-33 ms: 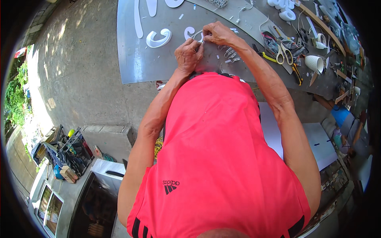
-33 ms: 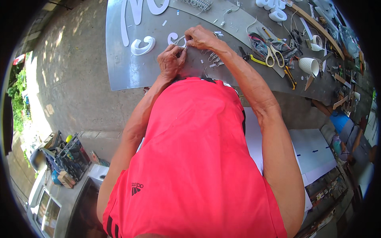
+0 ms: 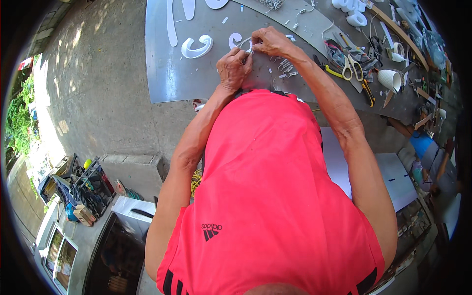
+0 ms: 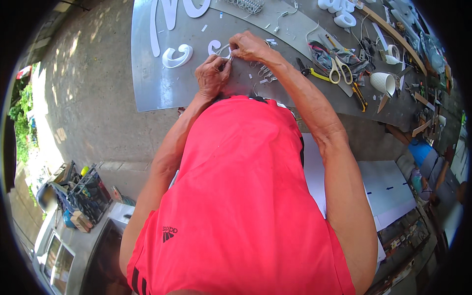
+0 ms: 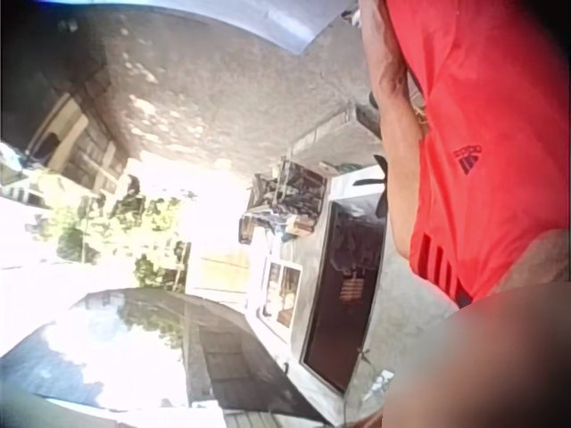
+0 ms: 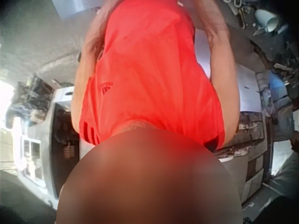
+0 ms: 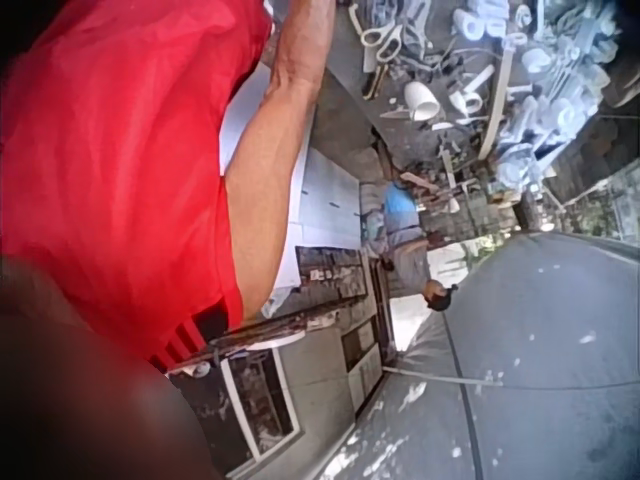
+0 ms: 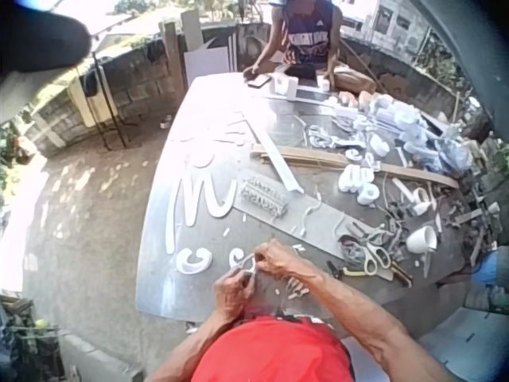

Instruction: Assembling and wiring LED modules into plastic channel letters for signage.

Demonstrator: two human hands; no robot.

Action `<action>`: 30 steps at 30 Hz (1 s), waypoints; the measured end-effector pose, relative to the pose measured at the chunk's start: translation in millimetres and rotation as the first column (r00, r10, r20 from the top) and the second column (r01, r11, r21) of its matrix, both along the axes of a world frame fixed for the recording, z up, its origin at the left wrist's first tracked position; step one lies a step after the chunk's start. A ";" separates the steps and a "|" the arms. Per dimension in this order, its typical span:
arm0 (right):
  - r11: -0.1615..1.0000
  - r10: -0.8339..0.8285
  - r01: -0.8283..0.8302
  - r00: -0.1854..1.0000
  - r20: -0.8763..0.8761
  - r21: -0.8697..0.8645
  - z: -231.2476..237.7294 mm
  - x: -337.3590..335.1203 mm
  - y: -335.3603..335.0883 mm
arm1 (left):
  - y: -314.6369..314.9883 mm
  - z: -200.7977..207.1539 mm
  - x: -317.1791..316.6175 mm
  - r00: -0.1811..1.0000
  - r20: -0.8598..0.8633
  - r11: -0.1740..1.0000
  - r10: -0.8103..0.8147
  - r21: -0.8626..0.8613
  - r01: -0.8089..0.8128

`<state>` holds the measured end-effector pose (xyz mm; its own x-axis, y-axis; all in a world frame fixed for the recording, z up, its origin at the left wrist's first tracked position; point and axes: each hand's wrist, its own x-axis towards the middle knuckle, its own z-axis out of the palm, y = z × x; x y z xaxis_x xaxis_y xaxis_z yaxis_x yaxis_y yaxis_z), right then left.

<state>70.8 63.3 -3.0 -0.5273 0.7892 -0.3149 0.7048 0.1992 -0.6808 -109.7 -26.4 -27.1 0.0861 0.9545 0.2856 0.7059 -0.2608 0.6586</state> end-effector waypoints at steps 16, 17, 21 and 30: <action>0.977 -0.025 0.035 0.998 0.051 -0.209 2.6 -3.6 10.3 | -67.1 45.5 -64.7 0.986 0.159 0.949 0.058 -0.315 -0.005; 0.976 -0.025 0.034 0.999 0.041 -0.216 3.0 -4.3 10.6 | -64.9 42.7 -61.3 0.993 0.121 0.964 0.016 -0.266 0.017; 0.974 -0.023 0.025 1.000 0.011 -0.224 4.7 -5.7 11.8 | -60.2 33.3 -44.5 0.998 0.062 0.969 -0.002 -0.248 0.017; 0.960 -0.021 0.039 0.998 0.067 -0.277 9.1 -8.4 13.7 | -48.3 11.3 -36.7 0.984 -0.162 0.986 -0.077 -0.158 0.051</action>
